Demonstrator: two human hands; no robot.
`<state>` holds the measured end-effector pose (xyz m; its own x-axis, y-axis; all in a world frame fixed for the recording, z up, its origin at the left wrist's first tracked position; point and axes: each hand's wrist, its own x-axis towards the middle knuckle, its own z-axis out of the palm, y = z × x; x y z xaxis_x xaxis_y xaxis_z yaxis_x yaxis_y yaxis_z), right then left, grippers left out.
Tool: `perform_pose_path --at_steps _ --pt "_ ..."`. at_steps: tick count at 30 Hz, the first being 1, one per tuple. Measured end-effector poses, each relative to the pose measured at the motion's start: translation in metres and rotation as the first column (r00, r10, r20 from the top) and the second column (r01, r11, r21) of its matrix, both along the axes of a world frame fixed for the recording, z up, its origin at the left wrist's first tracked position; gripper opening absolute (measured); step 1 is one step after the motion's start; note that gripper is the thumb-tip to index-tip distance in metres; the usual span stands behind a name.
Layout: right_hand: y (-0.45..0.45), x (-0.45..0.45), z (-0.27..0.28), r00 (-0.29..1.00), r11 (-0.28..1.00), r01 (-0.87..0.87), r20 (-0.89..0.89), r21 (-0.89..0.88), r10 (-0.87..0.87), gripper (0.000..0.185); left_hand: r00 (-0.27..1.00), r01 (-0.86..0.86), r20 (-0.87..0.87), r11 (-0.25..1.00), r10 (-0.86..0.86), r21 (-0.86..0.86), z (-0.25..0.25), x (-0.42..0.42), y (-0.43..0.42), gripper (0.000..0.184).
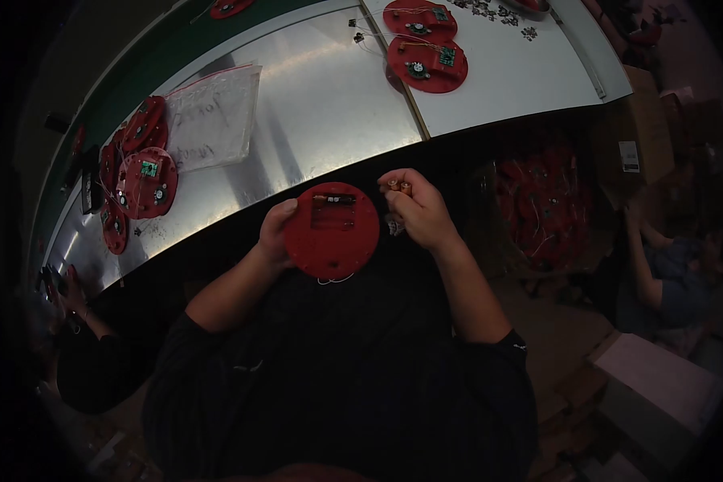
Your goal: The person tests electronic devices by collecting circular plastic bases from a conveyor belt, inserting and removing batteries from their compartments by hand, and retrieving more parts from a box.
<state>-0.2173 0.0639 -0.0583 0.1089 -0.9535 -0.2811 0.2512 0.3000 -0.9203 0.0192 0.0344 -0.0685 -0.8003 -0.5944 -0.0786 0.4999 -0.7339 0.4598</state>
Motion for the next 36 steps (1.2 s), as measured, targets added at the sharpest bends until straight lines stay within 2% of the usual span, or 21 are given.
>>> perform_pose_path --at_steps 2,4,8,14,16,17,19,20,22,26,28,34,36 --pt "0.006 0.001 0.003 0.999 1.0 -0.004 -0.047 -0.008 0.004 0.019 1.0 0.005 -0.009 1.0 -0.005 0.01 -0.002 -0.001 0.0 0.062" --pt "0.009 0.006 0.005 0.888 0.899 -0.078 -0.44 -0.431 -0.135 0.023 1.0 0.005 0.0 1.0 -0.005 0.012 -0.003 -0.001 0.001 0.062" --pt "0.01 0.008 0.006 0.894 0.889 -0.075 -0.425 -0.451 -0.14 0.024 1.0 0.005 -0.006 0.999 -0.005 0.042 -0.004 -0.003 0.002 0.062" --pt "0.013 0.013 0.003 0.939 0.935 -0.004 -0.323 -0.354 -0.118 0.023 1.0 0.003 0.009 1.0 -0.003 0.019 -0.003 -0.002 0.0 0.062" --pt "0.014 0.012 0.006 0.988 0.98 0.066 -0.128 -0.186 -0.091 0.024 1.0 0.001 -0.003 1.0 -0.001 0.029 -0.006 -0.002 0.0 0.062" --pt "0.013 0.012 0.008 0.988 0.981 0.065 -0.128 -0.183 -0.09 0.024 1.0 0.001 -0.015 0.999 0.0 0.039 -0.007 -0.002 0.0 0.062" --pt "0.009 0.011 0.012 0.862 0.858 -0.042 -0.453 -0.512 -0.227 0.021 1.0 -0.009 -0.008 0.999 0.009 0.044 -0.007 -0.002 0.001 0.062" --pt "0.009 0.011 0.012 0.864 0.859 -0.044 -0.452 -0.509 -0.224 0.021 1.0 -0.019 -0.001 0.999 0.019 0.046 -0.006 -0.002 0.001 0.061" --pt "0.01 0.011 0.012 0.772 0.804 -0.061 -0.539 -0.592 -0.338 0.017 1.0 -0.019 -0.005 0.999 0.019 0.032 -0.005 -0.001 0.0 0.061" --pt "0.014 0.009 0.019 0.798 0.868 -0.09 -0.557 -0.488 -0.23 0.013 0.999 0.009 -0.04 0.999 -0.007 0.043 -0.009 -0.001 -0.001 0.061" --pt "0.014 0.012 0.021 0.872 0.882 -0.032 -0.445 -0.47 -0.205 0.015 0.999 0.006 -0.041 0.999 -0.003 0.052 -0.009 -0.001 -0.001 0.061" --pt "0.011 0.025 0.03 0.821 0.842 -0.109 -0.525 -0.529 -0.223 0.013 1.0 0.009 -0.026 0.999 -0.008 0.05 -0.006 -0.001 -0.001 0.063" --pt "0.013 0.028 0.031 0.829 0.873 -0.059 -0.511 -0.484 -0.228 0.013 0.999 0.012 -0.031 0.999 -0.01 0.047 -0.005 0.0 -0.002 0.063"
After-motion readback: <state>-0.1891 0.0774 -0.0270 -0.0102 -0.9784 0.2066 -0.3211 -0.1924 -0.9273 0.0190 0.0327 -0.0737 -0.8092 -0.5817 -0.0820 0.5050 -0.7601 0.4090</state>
